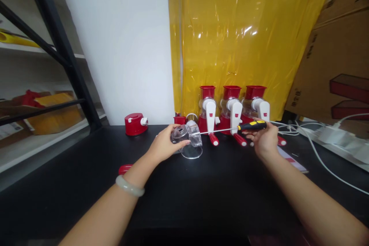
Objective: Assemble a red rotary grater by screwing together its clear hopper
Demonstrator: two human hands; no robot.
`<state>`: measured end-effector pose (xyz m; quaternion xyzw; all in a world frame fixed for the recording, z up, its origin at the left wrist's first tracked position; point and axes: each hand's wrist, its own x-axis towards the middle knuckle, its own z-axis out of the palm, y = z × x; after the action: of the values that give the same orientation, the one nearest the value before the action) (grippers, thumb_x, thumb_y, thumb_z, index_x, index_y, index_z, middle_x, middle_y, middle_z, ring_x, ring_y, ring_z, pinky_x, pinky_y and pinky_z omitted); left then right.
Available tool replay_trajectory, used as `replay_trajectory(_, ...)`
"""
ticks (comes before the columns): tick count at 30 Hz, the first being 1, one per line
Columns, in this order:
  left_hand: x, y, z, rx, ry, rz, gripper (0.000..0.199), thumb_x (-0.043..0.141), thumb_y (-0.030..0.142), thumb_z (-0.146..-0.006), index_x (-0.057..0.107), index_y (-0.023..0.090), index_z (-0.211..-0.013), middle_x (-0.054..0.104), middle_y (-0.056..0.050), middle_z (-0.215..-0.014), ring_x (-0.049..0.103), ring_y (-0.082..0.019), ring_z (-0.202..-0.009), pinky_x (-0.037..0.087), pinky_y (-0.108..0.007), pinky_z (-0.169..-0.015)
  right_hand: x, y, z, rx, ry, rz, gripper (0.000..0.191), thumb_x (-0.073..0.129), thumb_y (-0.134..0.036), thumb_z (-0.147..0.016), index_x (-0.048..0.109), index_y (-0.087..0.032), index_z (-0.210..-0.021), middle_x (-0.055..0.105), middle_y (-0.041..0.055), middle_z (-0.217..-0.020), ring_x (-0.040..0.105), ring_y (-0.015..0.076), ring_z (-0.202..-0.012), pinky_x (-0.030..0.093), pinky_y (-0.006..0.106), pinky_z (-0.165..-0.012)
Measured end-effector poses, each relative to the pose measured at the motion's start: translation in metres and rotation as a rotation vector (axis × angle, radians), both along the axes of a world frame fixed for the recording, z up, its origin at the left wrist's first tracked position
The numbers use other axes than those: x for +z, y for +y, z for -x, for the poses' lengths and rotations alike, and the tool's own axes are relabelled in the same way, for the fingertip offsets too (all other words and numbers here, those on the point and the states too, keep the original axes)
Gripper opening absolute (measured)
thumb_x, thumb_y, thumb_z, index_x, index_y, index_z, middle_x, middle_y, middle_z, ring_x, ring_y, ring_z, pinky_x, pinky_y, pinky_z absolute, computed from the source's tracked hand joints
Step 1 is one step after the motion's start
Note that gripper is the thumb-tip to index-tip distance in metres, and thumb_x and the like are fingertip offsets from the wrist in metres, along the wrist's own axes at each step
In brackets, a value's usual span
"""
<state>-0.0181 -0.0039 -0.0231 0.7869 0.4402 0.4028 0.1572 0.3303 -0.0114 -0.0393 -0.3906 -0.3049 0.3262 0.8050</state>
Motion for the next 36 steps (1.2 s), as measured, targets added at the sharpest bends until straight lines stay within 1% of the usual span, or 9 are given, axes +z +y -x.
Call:
replay_trajectory(8, 0.0000, -0.0007, 0.0007, 0.001, -0.012, -0.003, 0.059, 0.080, 0.050, -0.075, 0.062, 0.025, -0.125, 0.072, -0.012, -0.123, 0.069, -0.031, -0.111, 0.051, -0.049, -0.098, 0.0024, -0.0029, 0.0031, -0.032, 0.035, -0.005, 0.033, 0.049, -0.040, -0.081, 0.060, -0.022, -0.106, 0.065, -0.0008, -0.074, 0.068, 0.0175, -0.054, 0.042, 0.021, -0.039)
replay_trajectory(12, 0.0013, -0.0022, 0.0000, -0.016, -0.039, 0.004, 0.059, 0.081, 0.048, -0.074, 0.063, 0.025, -0.125, 0.071, -0.012, -0.123, 0.069, -0.032, -0.109, 0.051, -0.051, -0.097, 0.0003, -0.0013, 0.0018, -0.031, 0.000, -0.011, 0.034, 0.056, -0.045, -0.083, 0.059, -0.022, -0.108, 0.064, -0.0022, -0.076, 0.068, 0.0158, -0.054, 0.042, 0.020, -0.040)
replay_trajectory(16, 0.0011, -0.0025, -0.0006, -0.023, -0.084, 0.002, 0.057, 0.083, 0.045, -0.072, 0.066, 0.025, -0.122, 0.072, -0.013, -0.120, 0.069, -0.035, -0.108, 0.051, -0.052, -0.096, -0.0007, -0.0003, 0.0021, -0.065, -0.045, -0.029, 0.052, 0.070, -0.055, -0.077, 0.054, -0.024, -0.116, 0.061, -0.0052, -0.070, 0.062, 0.0125, -0.046, 0.041, 0.019, -0.039)
replay_trajectory(18, 0.0005, -0.0020, -0.0006, -0.018, -0.088, 0.000, 0.056, 0.083, 0.044, -0.071, 0.066, 0.025, -0.121, 0.073, -0.013, -0.118, 0.069, -0.035, -0.108, 0.051, -0.052, -0.095, -0.0003, -0.0003, 0.0029, -0.090, -0.060, -0.015, 0.056, 0.073, -0.060, -0.074, 0.055, -0.023, -0.113, 0.056, -0.0076, -0.063, 0.055, 0.0103, -0.042, 0.040, 0.019, -0.039)
replay_trajectory(21, 0.0003, -0.0018, -0.0006, -0.011, -0.066, -0.002, 0.057, 0.083, 0.045, -0.072, 0.066, 0.025, -0.122, 0.073, -0.013, -0.118, 0.069, -0.034, -0.107, 0.051, -0.051, -0.094, 0.0006, -0.0015, 0.0038, -0.111, -0.076, 0.018, 0.052, 0.070, -0.064, -0.075, 0.056, -0.023, -0.104, 0.050, -0.0092, -0.056, 0.049, 0.0089, -0.039, 0.038, 0.020, -0.037)
replay_trajectory(24, 0.0010, -0.0023, -0.0010, -0.017, -0.056, -0.010, 0.057, 0.082, 0.046, -0.073, 0.065, 0.026, -0.123, 0.072, -0.012, -0.119, 0.069, -0.032, -0.106, 0.052, -0.050, -0.094, 0.0021, -0.0042, 0.0041, -0.069, -0.061, 0.020, 0.045, 0.056, -0.063, -0.082, 0.057, -0.022, -0.101, 0.057, -0.0045, -0.062, 0.054, 0.0114, -0.041, 0.040, 0.021, -0.038)
replay_trajectory(27, 0.0015, -0.0025, -0.0011, -0.014, -0.057, -0.011, 0.057, 0.082, 0.047, -0.073, 0.065, 0.025, -0.122, 0.072, -0.012, -0.119, 0.069, -0.033, -0.107, 0.051, -0.049, -0.094, 0.0041, -0.0070, 0.0044, -0.026, -0.025, -0.029, 0.044, 0.046, -0.055, -0.083, 0.058, -0.022, -0.108, 0.067, 0.0016, -0.076, 0.065, 0.0159, -0.053, 0.046, 0.023, -0.041)
replay_trajectory(31, -0.0001, -0.0011, 0.0000, 0.011, -0.052, -0.009, 0.061, 0.083, 0.048, -0.071, 0.063, 0.024, -0.124, 0.072, -0.013, -0.115, 0.068, -0.033, -0.105, 0.051, -0.049, -0.093, 0.0055, -0.0073, 0.0041, -0.027, 0.019, -0.012, 0.041, 0.050, -0.046, -0.082, 0.057, -0.022, -0.114, 0.072, 0.0047, -0.088, 0.069, 0.0180, -0.064, 0.048, 0.023, -0.045)
replay_trajectory(36, -0.0035, 0.0015, 0.0016, 0.057, -0.065, -0.004, 0.072, 0.085, 0.049, -0.066, 0.055, 0.025, -0.128, 0.071, -0.012, -0.109, 0.068, -0.035, -0.102, 0.050, -0.051, -0.090, 0.0032, -0.0035, 0.0010, -0.048, 0.025, 0.002, 0.037, 0.059, -0.039, -0.079, 0.059, -0.022, -0.112, 0.068, 0.0001, -0.082, 0.069, 0.0160, -0.062, 0.047, 0.020, -0.044)
